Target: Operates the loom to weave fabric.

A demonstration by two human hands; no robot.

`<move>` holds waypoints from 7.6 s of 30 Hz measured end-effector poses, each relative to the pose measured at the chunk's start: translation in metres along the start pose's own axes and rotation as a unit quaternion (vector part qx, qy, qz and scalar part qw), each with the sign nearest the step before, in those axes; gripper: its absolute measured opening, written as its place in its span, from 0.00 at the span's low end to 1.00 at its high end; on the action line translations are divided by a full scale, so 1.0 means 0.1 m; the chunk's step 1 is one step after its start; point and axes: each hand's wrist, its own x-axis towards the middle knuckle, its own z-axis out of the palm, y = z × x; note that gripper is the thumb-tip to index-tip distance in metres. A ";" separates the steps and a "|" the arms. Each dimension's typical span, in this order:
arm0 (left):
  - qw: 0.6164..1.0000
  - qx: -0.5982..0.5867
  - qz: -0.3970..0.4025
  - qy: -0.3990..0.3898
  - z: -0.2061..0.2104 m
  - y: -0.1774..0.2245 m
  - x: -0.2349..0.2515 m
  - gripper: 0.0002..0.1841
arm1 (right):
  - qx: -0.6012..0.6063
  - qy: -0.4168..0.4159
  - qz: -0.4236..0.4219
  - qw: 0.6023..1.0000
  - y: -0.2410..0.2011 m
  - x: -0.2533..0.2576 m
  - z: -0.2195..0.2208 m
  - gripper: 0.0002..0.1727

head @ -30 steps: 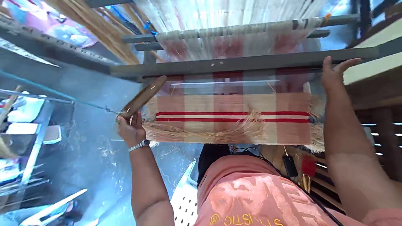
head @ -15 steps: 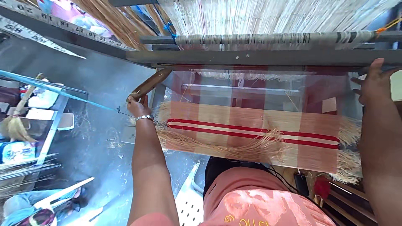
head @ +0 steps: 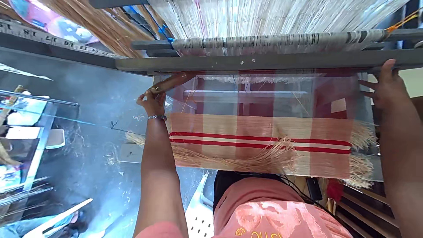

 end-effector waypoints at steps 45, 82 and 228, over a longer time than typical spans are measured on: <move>0.843 0.103 -0.285 -0.443 2.56 -0.63 -2.74 0.17 | 0.143 -0.034 0.055 0.988 0.10 0.10 0.07 0.49; 0.716 0.629 0.158 -0.257 -0.50 0.19 -0.91 0.22 | 0.168 0.341 -0.177 0.908 1.09 -1.15 -1.35 0.20; 0.675 0.532 0.444 -0.252 -0.72 -1.13 -2.98 0.32 | -0.081 -0.054 -0.125 0.987 1.21 -2.84 0.70 0.17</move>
